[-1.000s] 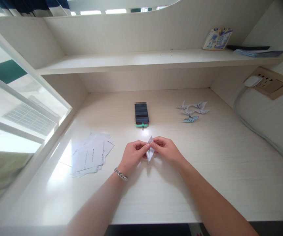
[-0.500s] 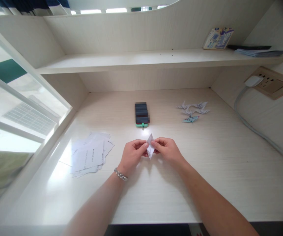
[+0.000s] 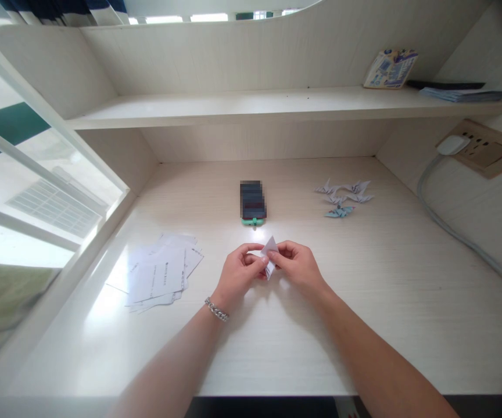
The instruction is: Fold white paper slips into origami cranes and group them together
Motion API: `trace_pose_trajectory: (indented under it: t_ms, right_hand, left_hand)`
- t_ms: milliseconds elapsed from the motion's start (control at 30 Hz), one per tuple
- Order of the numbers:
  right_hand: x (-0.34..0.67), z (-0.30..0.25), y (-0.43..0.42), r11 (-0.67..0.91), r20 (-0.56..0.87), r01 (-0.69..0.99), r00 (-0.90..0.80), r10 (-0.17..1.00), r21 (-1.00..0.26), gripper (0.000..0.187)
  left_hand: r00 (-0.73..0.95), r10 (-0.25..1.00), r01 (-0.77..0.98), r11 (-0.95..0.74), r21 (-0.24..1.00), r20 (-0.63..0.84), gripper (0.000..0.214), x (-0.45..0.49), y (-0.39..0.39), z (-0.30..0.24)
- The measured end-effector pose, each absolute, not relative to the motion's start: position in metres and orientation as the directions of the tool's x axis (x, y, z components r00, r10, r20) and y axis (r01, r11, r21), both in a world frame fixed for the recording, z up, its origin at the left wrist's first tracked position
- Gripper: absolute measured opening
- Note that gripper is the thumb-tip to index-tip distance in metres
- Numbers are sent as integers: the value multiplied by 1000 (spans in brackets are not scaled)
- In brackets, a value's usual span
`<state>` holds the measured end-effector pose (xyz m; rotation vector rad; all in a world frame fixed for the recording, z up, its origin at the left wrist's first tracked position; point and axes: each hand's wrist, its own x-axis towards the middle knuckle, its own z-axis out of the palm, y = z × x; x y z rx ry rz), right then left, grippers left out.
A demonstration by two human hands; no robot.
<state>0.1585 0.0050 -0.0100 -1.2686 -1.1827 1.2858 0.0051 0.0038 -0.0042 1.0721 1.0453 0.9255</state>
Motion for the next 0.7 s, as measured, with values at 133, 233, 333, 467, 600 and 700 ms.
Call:
trace_pose_trajectory:
  t_ms: [133,233,333,467,600,700]
  right_hand:
    - [156,-8,4,-55,-55,42,-1,999,-998,21]
    - [154,-9,3,-26,-25,45,13,1000,-999,21]
    - [153,-9,2,-9,-8,51,27,1000,-999,20]
    - [154,-9,1,12,18,103,58,998,-995,18]
    - [154,-8,0,34,43,136,70,997,-990,17]
    - [154,-8,0,39,50,149,72,996,-988,17]
  left_hand:
    - [260,937,-127,272,954,-232,43,4,5,-4]
    - [262,934,-152,287,946,-242,43,4,5,-2]
    - [267,930,-168,302,938,-252,42,5,5,0]
    - [302,907,-177,356,917,-294,39,5,3,2]
    - [327,895,-182,375,909,-304,38,4,3,1]
    - [331,898,-192,366,911,-291,37,3,3,0]
